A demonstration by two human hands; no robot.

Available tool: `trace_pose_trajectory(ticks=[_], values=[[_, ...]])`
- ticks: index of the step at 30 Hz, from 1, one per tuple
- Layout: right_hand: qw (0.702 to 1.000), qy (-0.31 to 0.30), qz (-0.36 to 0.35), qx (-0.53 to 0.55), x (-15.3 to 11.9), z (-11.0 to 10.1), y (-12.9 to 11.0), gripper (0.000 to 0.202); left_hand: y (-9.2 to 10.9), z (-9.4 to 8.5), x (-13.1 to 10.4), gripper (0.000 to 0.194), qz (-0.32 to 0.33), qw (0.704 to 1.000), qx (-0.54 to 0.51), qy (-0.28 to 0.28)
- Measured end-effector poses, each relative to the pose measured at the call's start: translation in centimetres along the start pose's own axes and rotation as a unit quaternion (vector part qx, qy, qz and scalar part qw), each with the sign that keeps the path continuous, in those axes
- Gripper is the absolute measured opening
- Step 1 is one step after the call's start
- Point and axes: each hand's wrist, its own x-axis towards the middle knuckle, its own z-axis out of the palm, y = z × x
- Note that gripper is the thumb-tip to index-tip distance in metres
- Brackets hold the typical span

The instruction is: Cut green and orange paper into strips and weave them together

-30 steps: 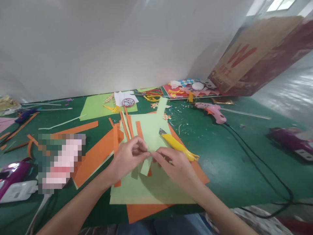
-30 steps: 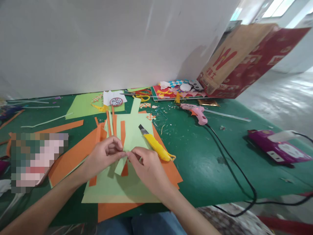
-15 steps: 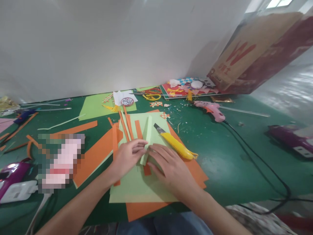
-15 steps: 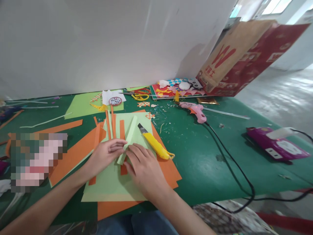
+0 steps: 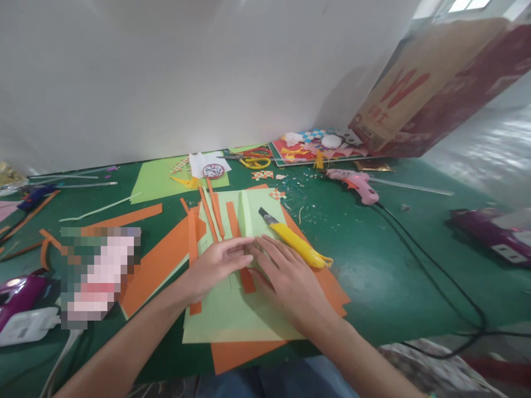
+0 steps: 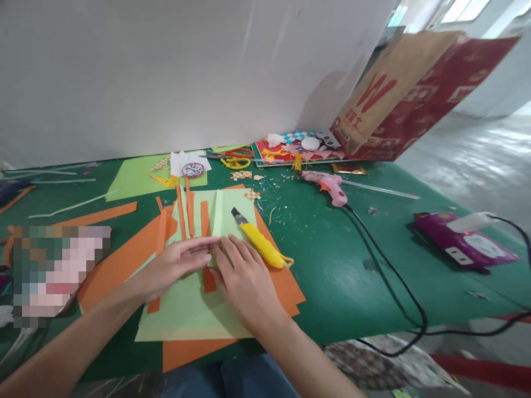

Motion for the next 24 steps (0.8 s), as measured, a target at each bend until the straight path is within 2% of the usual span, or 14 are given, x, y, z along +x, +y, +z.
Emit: trace_pose_trajectory(ticks=[3, 6, 8, 11, 16, 20, 24], values=[[1.0, 0.018, -0.008, -0.018, -0.1, -0.1, 0.1, 0.03, -0.2, 0.1, 0.0, 0.031, 0.006, 0.999, 0.04, 0.026], [0.999, 0.023, -0.007, -0.03, -0.3, -0.1, 0.3, 0.03, -0.9, 0.3, 0.0, 0.024, 0.044, 0.984, 0.119, 0.121], [0.999, 0.02, -0.004, -0.034, -0.3, -0.1, 0.3, 0.029, -1.4, 0.4, 0.0, 0.021, 0.097, 0.962, 0.199, 0.16], [0.999, 0.008, 0.002, -0.035, -0.3, 0.0, 0.2, 0.029, -1.8, 0.5, -0.1, 0.023, 0.167, 0.923, 0.314, 0.147], [1.0, -0.007, 0.004, -0.02, -0.3, 0.3, 0.1, 0.027, -2.6, 0.6, 0.2, 0.027, 0.227, 0.874, 0.417, 0.099], [0.999, 0.043, -0.002, -0.011, -0.6, -0.2, 1.0, 0.027, -3.1, 0.7, 0.5, 0.028, 0.287, 0.831, 0.462, 0.115], [0.995, 0.093, 0.031, -0.035, -0.4, -1.5, 2.7, 0.026, -3.0, 0.8, 0.5, 0.031, 0.324, 0.801, 0.484, 0.136]])
